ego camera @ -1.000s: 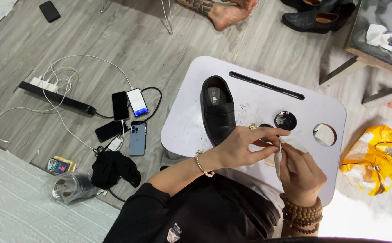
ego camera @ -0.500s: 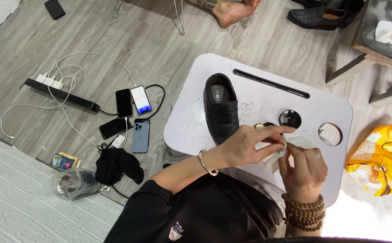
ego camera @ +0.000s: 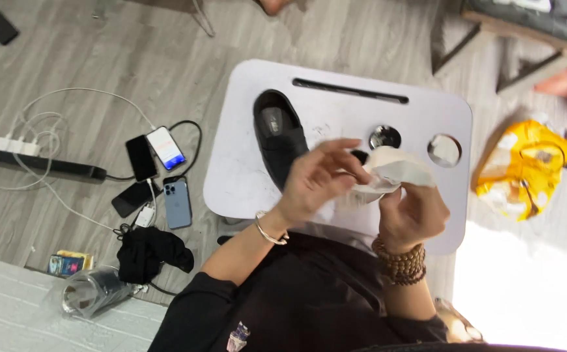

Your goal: The person sits at a white table and uses a white wipe to clean a black leather shoe. They repeatedly fold and unfold the wipe while wiping the shoe's surface. A shoe brush and a small container of polish are also visible on the table.

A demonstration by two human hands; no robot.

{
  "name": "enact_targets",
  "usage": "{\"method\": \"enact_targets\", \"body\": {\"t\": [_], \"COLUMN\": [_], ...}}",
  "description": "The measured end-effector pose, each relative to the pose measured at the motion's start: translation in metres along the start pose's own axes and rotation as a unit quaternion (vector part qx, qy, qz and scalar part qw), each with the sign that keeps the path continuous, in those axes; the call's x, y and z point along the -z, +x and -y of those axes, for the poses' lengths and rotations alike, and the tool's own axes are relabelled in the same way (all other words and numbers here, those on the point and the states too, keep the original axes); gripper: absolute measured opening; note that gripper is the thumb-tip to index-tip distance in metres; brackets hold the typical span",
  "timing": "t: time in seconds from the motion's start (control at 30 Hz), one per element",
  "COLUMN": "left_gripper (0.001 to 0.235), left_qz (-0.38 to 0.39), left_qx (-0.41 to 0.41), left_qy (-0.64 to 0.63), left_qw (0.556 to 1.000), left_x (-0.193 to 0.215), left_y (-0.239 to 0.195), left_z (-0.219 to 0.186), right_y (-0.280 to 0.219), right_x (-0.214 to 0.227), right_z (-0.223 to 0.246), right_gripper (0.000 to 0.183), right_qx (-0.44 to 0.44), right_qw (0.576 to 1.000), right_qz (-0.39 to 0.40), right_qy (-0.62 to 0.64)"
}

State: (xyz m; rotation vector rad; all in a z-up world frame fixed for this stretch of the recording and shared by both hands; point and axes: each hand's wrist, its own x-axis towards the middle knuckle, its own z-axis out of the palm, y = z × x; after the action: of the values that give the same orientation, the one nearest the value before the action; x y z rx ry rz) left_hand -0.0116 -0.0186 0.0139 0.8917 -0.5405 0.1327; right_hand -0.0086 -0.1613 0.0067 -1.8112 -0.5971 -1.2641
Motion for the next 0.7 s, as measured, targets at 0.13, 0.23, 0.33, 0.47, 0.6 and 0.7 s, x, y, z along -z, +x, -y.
{"method": "enact_targets", "body": {"t": [0.13,0.23,0.33,0.47,0.6,0.7], "left_gripper": [0.038,0.035,0.032,0.031,0.029,0.032], "left_qz": [-0.01,0.007,0.015,0.0,0.001,0.021], "left_qx": [0.014,0.029,0.012,-0.026,-0.079,-0.052], "left_qy": [-0.136,-0.158,-0.126,-0.057,0.071,0.171], "left_qw": [0.991,0.987,0.992,0.998,0.994,0.984], "left_x": [0.01,0.01,0.006,-0.003,-0.01,-0.009], "left_y": [-0.004,-0.004,-0.003,-0.004,-0.002,-0.004], "left_z": [0.016,0.017,0.011,0.003,-0.009,-0.021], "right_y": [0.007,0.0,-0.005,-0.004,-0.004,0.006], "right_x": [-0.005,-0.004,-0.007,-0.007,0.002,0.014], "right_z": [0.02,0.025,0.031,0.029,0.015,0.026], "right_gripper": [0.023,0.019,0.023,0.024,0.014,0.008], "right_qx": [-0.175,-0.167,-0.151,-0.119,-0.007,0.0], "right_qw": [0.958,0.957,0.96,0.965,0.986,0.991], "right_qz": [-0.011,-0.006,-0.01,-0.004,0.036,0.121], "right_qy": [0.225,0.237,0.236,0.232,0.161,0.056]}}
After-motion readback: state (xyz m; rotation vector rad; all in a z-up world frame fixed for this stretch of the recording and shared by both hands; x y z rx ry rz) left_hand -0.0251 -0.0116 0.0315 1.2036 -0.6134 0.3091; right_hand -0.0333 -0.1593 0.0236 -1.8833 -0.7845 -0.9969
